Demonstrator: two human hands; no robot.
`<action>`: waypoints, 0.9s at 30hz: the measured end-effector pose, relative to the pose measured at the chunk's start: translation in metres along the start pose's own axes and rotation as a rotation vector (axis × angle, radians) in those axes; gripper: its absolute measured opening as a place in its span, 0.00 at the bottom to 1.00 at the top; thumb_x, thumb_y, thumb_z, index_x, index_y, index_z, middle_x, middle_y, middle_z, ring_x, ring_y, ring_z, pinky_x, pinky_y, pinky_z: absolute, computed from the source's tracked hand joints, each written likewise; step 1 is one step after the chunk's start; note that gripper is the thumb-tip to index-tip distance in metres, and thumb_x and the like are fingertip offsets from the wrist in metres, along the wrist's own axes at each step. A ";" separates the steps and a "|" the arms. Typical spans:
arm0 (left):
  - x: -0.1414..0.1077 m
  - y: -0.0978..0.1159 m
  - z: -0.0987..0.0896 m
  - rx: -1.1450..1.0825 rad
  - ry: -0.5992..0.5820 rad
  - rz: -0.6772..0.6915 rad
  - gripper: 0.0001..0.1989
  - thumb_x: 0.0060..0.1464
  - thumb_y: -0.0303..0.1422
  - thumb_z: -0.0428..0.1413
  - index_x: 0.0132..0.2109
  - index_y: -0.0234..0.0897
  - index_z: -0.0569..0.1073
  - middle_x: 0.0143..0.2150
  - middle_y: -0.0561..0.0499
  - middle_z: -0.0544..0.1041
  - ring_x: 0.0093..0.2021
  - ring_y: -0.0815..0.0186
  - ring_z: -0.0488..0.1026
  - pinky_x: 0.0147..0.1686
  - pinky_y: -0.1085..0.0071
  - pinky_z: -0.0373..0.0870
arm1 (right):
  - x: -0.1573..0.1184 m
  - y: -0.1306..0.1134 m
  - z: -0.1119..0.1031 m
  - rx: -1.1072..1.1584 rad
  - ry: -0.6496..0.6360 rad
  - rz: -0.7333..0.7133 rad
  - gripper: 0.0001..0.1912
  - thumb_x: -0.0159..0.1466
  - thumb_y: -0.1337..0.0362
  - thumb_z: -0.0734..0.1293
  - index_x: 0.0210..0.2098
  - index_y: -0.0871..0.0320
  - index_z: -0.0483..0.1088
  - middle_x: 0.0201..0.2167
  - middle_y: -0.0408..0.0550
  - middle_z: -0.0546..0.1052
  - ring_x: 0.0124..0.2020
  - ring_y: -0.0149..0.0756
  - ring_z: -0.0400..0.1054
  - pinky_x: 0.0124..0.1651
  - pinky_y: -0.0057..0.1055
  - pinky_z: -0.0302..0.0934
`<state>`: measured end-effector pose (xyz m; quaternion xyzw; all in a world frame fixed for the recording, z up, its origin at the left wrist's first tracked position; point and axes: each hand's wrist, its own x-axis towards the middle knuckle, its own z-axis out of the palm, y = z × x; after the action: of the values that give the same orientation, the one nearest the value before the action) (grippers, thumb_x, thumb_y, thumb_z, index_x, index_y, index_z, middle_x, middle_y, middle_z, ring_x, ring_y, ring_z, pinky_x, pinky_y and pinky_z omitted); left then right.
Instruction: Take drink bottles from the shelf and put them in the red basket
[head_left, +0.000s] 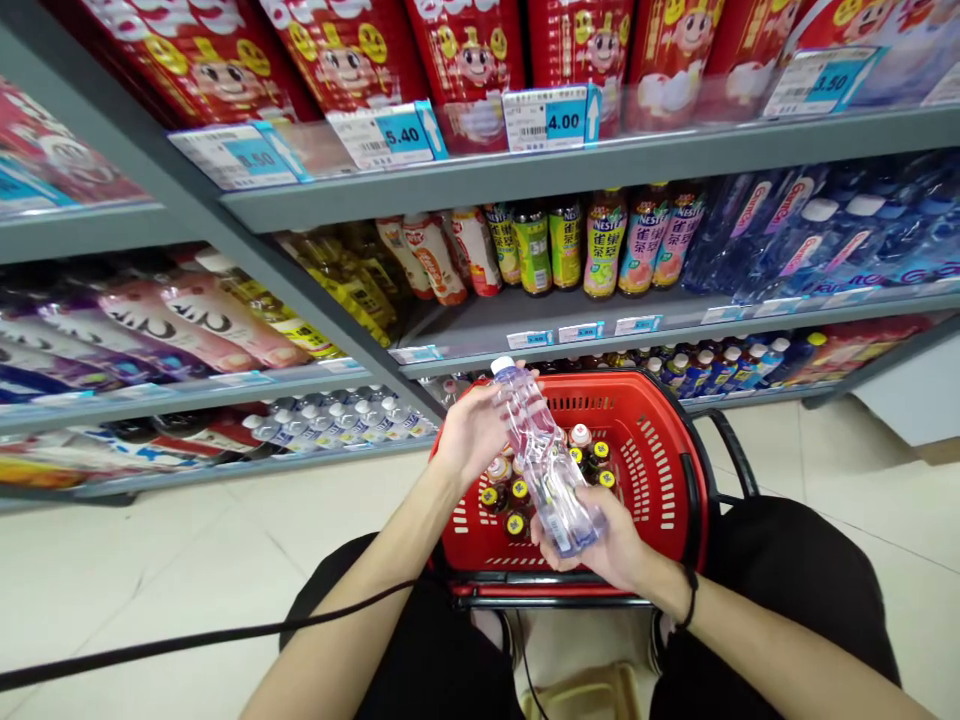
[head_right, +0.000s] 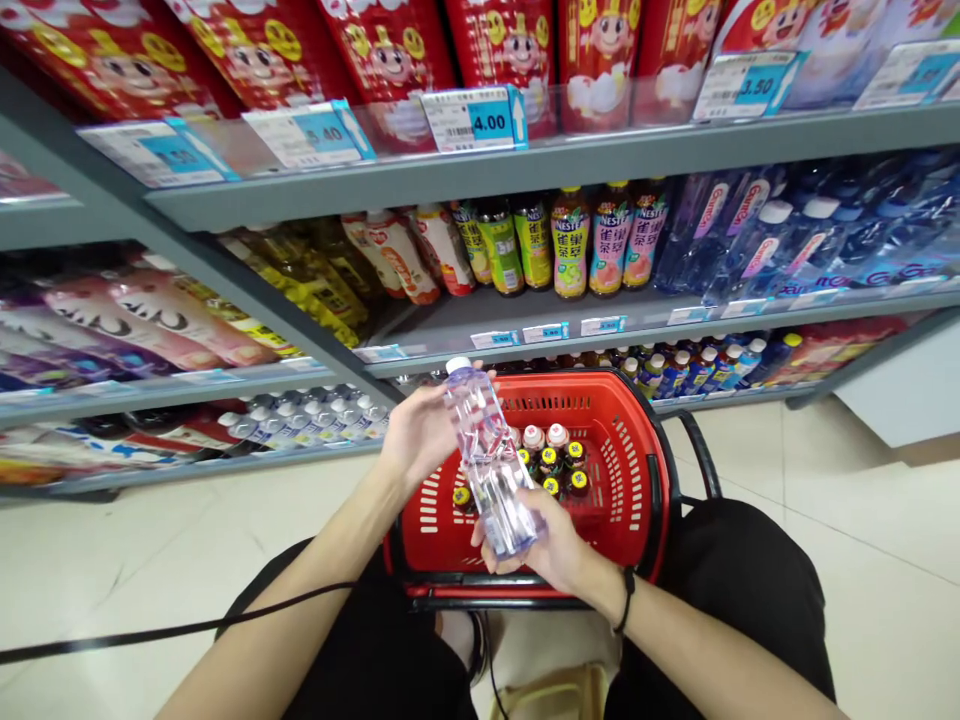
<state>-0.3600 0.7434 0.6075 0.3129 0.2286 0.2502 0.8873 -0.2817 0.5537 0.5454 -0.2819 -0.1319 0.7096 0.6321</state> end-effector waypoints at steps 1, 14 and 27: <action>0.001 -0.002 0.000 0.008 0.003 0.000 0.25 0.54 0.30 0.60 0.60 0.33 0.75 0.58 0.40 0.79 0.56 0.51 0.78 0.60 0.53 0.72 | 0.000 0.000 -0.002 0.044 0.035 0.030 0.29 0.59 0.41 0.67 0.42 0.63 0.73 0.29 0.53 0.79 0.21 0.34 0.69 0.21 0.26 0.54; 0.004 -0.007 0.008 0.123 -0.049 0.041 0.22 0.53 0.29 0.62 0.56 0.32 0.78 0.52 0.41 0.82 0.52 0.52 0.79 0.58 0.56 0.72 | 0.000 -0.016 -0.013 0.247 -0.081 0.062 0.38 0.63 0.34 0.57 0.48 0.63 0.72 0.16 0.44 0.74 0.07 0.25 0.51 0.08 0.20 0.37; 0.002 0.000 0.009 -0.029 -0.121 -0.006 0.38 0.55 0.57 0.54 0.60 0.30 0.72 0.56 0.32 0.79 0.59 0.43 0.75 0.57 0.47 0.73 | -0.008 -0.025 -0.018 -0.733 0.190 -0.379 0.27 0.64 0.50 0.66 0.57 0.60 0.69 0.29 0.46 0.79 0.19 0.32 0.67 0.21 0.28 0.62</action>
<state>-0.3539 0.7404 0.6132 0.3138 0.1717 0.2312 0.9048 -0.2506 0.5467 0.5465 -0.5229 -0.3664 0.4577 0.6188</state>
